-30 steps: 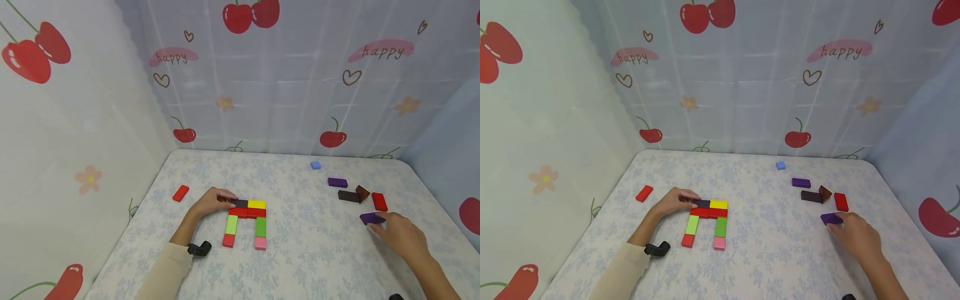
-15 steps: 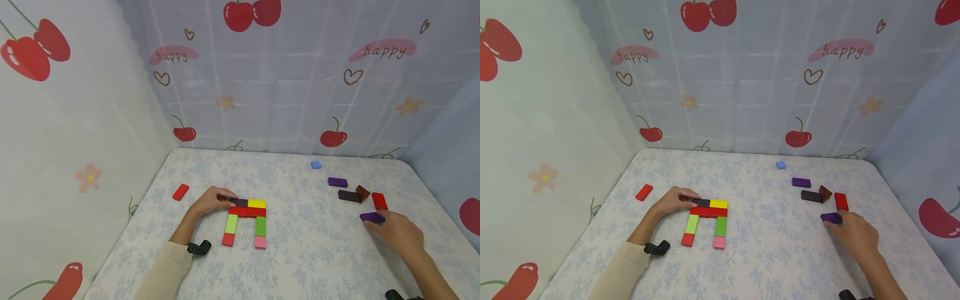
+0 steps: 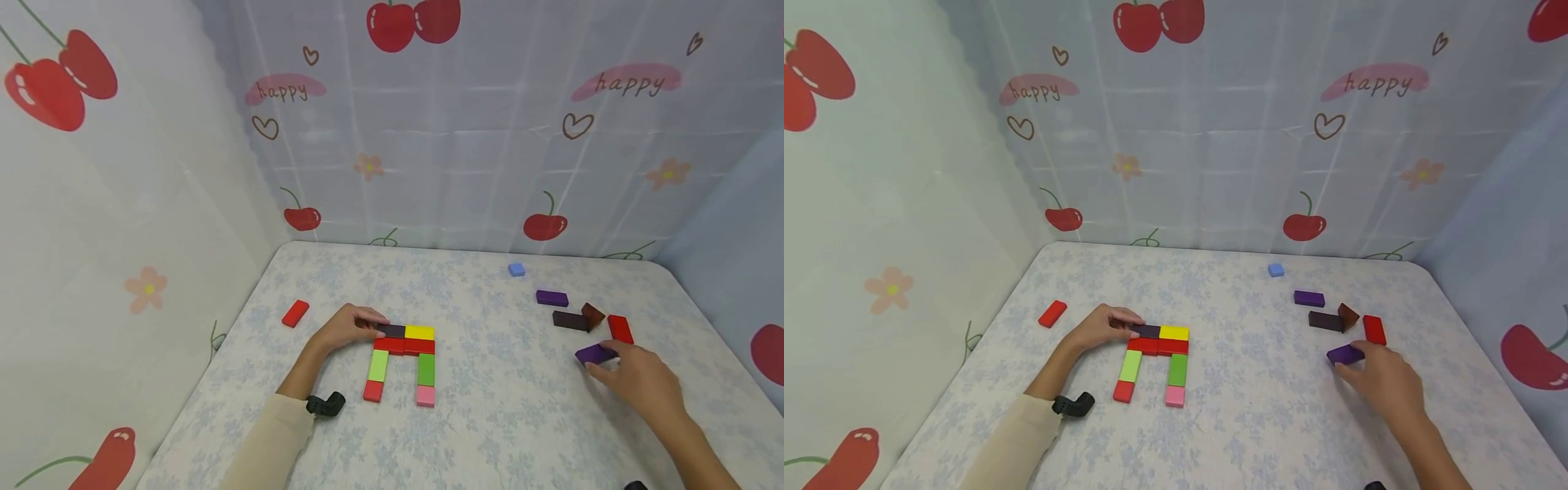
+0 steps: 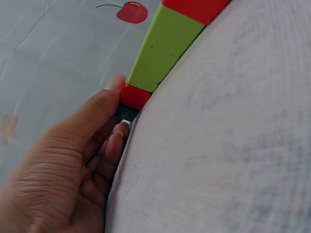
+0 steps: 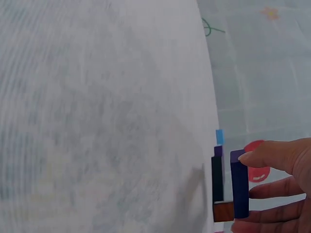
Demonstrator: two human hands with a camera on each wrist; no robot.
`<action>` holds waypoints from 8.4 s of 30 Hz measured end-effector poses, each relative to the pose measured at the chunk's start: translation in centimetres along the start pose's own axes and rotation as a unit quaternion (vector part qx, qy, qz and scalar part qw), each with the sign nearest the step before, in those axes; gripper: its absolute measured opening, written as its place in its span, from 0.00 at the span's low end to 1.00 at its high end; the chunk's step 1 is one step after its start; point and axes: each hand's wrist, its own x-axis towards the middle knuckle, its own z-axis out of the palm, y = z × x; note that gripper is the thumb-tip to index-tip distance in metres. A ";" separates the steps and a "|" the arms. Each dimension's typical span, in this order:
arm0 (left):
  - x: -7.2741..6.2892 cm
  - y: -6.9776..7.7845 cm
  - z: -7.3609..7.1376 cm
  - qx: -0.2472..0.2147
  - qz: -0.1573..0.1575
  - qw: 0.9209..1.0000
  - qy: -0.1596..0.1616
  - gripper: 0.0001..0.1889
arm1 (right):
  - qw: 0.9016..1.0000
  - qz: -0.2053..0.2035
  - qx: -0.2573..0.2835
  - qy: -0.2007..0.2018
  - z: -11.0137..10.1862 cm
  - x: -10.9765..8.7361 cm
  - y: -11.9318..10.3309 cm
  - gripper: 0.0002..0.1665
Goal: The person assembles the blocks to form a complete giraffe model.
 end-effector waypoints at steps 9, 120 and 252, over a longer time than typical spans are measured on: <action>-0.1 -0.1 0.0 -0.009 0.002 1.000 0.000 0.16 | 0.994 -0.091 0.035 0.041 -0.4 -1.5 -4.7 0.38; 0.1 -0.1 0.1 0.009 -0.007 1.000 0.002 0.16 | 0.966 -0.243 0.090 0.011 8.5 4.9 -18.3 0.28; 0.1 -0.3 0.1 -0.001 0.005 1.000 0.000 0.16 | 0.954 -0.269 0.127 0.037 6.4 9.8 -10.9 0.27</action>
